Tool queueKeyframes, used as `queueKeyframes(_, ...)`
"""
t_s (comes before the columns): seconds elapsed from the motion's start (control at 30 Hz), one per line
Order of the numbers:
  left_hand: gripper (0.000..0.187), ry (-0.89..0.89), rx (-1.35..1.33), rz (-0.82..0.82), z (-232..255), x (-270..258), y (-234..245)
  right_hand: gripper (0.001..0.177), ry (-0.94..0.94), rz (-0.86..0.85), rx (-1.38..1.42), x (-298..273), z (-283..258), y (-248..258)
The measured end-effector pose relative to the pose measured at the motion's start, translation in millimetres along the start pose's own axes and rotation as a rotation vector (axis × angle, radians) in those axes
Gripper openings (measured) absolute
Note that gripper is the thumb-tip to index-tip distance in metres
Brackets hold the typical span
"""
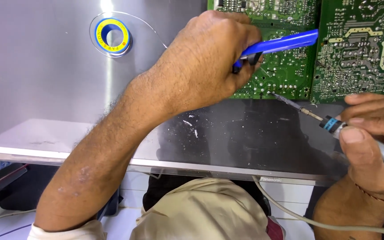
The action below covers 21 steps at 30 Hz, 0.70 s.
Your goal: The person uses a soldering iron and tweezers to work on a green circuit board. They apply solder to various points on the board while holding components in place with the tweezers. The task involves precise hand movements to connect or repair electronic components.
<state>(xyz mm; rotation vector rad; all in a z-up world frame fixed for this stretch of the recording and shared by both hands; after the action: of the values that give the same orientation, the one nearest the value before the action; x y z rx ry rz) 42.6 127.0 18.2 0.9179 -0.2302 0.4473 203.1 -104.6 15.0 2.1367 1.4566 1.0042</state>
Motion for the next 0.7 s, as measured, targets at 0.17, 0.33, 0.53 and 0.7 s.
queueKeyframes(0.17,0.010,0.052,0.053,-0.050,1,2,-3,0.010,-0.016,0.068,0.011,3,-13,-4)
queueKeyframes(0.33,0.007,0.110,0.085,-0.121,-1,9,-5,0.011,-0.012,0.089,0.016,3,-9,-3)
queueKeyframes(0.53,0.004,0.118,0.079,-0.224,-7,21,-13,0.010,-0.009,0.073,0.031,3,-10,-6)
queueKeyframes(0.7,0.009,0.004,-0.018,-0.153,-13,27,-16,0.012,-0.030,0.126,0.088,-8,4,0)
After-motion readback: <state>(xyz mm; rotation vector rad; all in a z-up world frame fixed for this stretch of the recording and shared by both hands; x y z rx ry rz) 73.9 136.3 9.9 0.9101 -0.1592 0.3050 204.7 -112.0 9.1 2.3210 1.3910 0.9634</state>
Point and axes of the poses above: each hand's wrist, its own x-axis towards the middle knuckle, its own y-axis out of the back of the hand, z = x × y, the point moved 6 cm from there along x, towards the middle knuckle
